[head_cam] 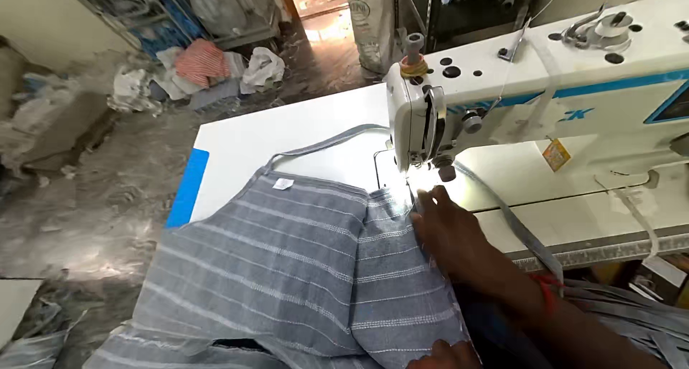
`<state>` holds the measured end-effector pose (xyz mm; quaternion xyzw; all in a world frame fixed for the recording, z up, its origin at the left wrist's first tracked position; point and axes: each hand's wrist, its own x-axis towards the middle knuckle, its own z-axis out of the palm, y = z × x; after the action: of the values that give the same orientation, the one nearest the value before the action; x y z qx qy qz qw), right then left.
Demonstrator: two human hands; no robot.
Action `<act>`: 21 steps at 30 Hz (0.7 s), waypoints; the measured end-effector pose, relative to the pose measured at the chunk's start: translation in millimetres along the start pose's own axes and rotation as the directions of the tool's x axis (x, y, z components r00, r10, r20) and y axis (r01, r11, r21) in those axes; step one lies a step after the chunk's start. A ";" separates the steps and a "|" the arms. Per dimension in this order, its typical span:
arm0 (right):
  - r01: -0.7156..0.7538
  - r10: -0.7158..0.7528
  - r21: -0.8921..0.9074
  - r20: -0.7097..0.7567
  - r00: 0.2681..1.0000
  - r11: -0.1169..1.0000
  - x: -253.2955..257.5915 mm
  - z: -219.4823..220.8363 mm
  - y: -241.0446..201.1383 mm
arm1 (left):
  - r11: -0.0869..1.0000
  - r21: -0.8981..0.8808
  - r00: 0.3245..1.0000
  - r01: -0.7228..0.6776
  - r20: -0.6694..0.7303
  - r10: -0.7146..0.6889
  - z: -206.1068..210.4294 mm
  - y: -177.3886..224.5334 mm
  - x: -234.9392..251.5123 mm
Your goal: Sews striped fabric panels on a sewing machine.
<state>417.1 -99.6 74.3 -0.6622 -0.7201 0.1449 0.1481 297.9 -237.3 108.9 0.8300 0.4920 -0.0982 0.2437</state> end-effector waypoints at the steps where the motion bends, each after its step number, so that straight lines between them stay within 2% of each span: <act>1: 0.017 -0.017 0.001 -0.021 1.000 1.000 10.1 4.3 0.4 | 0.999 0.034 1.000 -0.004 -0.023 0.005 5.1 0.2 3.8; 4: 0.103 -0.108 -0.045 -0.132 0.985 0.994 19.8 20.4 6.6 | 0.997 0.072 0.995 0.028 -0.099 -0.021 7.5 -7.1 16.0; 8: -0.026 0.026 0.016 -0.026 0.999 1.000 18.7 13.7 -4.8 | 0.998 0.049 0.987 0.035 -0.160 -0.027 3.8 -16.6 31.2; 12: 0.077 -0.078 -0.011 -0.085 0.993 0.997 24.5 22.2 9.9 | 0.996 0.069 0.970 0.060 -0.240 -0.042 11.6 -23.4 44.0; 15: 0.025 -0.024 0.021 -0.007 1.000 0.999 22.8 17.2 7.3 | 0.995 0.062 0.964 0.074 -0.261 -0.056 16.1 -28.4 47.9; 18: -0.009 0.009 -0.010 0.042 0.999 1.000 27.1 22.9 10.8 | 0.997 0.060 0.937 0.042 -0.348 -0.018 27.6 -35.3 53.5; 21: 0.004 -0.003 -0.029 0.028 1.000 1.000 28.8 26.7 14.6 | 0.999 -0.003 0.948 0.053 -0.315 -0.051 28.4 -35.9 55.5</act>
<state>417.2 -70.1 44.6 -0.6610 -0.7253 0.1431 0.1287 296.6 -194.6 51.0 0.8224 0.5460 0.0279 0.1573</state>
